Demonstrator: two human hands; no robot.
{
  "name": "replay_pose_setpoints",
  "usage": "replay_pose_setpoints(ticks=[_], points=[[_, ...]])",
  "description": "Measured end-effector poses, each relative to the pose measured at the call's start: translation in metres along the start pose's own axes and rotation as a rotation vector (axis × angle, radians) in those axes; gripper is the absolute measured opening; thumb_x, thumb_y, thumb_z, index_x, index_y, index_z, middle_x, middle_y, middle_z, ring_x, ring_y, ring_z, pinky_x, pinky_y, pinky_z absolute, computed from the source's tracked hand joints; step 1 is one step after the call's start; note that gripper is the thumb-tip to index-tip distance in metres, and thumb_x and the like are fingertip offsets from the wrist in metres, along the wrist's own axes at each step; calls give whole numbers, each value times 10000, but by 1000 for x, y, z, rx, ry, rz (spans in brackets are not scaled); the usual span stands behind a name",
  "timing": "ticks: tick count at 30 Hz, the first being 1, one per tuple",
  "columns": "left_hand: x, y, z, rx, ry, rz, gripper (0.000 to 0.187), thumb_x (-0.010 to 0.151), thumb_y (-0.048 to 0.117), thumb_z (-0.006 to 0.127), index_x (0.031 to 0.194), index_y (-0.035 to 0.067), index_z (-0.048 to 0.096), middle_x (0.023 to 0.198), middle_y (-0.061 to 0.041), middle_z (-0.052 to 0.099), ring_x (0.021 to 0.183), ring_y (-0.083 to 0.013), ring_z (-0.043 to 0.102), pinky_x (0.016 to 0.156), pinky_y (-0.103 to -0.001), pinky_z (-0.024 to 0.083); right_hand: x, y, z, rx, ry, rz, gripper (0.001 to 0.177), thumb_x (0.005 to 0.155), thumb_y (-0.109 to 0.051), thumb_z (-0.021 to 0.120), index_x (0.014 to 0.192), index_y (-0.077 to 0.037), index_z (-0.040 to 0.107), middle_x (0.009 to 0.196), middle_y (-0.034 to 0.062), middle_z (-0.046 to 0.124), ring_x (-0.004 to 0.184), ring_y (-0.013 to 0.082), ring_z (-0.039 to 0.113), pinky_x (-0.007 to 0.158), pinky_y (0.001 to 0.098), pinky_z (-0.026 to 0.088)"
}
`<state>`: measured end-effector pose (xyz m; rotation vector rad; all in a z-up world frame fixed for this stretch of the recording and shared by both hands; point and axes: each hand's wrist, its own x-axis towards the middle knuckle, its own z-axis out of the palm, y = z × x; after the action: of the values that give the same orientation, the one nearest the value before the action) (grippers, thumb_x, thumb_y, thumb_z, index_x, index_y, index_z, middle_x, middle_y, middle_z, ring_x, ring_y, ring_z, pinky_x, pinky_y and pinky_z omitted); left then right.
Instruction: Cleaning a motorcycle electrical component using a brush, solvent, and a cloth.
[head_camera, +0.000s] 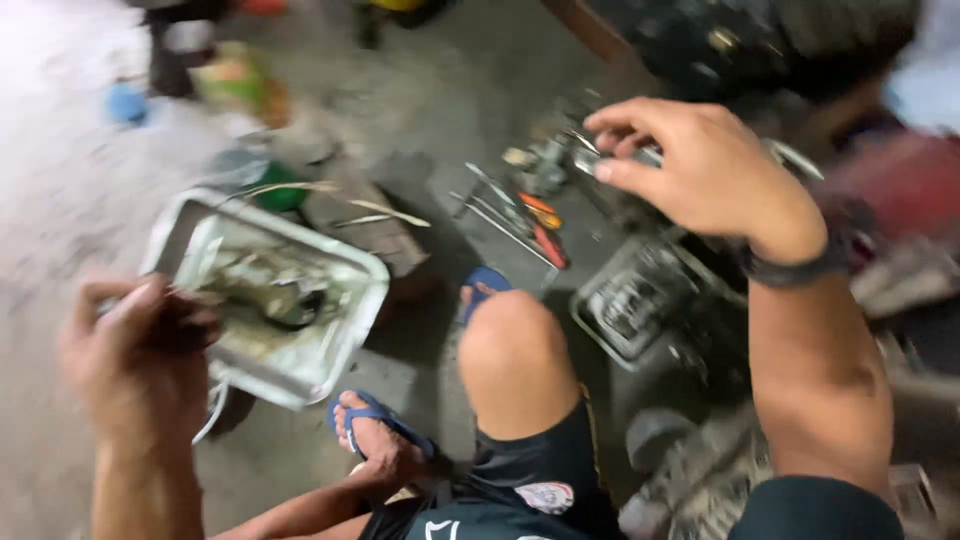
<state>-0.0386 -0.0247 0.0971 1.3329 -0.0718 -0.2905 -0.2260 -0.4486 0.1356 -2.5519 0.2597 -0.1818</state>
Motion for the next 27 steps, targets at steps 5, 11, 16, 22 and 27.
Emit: replay_pose_setpoints(ticks=[5,11,16,22,27], points=[[-18,26,-15,-228,-23,-2,97,912,43,601,1004,65,580,820,-107,653,641,-204,637,568,-258,514,56,-97,29,35,-75,-321,328,875,-114,734,1188,-19,707,1058,82,749,851,201,725,714,323,540],[-45,48,-52,-385,-126,116,111,869,40,623,975,29,590,816,-133,637,650,-207,599,603,-302,518,97,-176,131,-134,-108,-688,1107,699,-424,896,1584,-83,326,1486,167,505,1206,339,615,964,434,509],[-74,51,-125,-496,-119,301,91,918,10,605,1002,-10,576,998,-128,632,684,-183,628,591,-275,526,101,-238,174,139,-235,-620,568,880,-146,764,1378,-2,532,1178,156,725,906,245,697,772,348,551],[-120,53,-205,-456,40,400,81,906,17,571,985,6,587,922,-132,638,659,-175,605,593,-257,520,93,-316,199,249,-332,-641,210,971,-15,682,1169,52,707,911,98,754,636,135,619,585,247,481],[-152,33,-264,-370,252,342,89,888,-3,555,970,4,589,826,-111,657,577,-151,604,538,-234,519,65,-369,273,348,-314,-726,181,961,20,707,1137,58,702,927,125,741,666,156,652,584,260,527]])
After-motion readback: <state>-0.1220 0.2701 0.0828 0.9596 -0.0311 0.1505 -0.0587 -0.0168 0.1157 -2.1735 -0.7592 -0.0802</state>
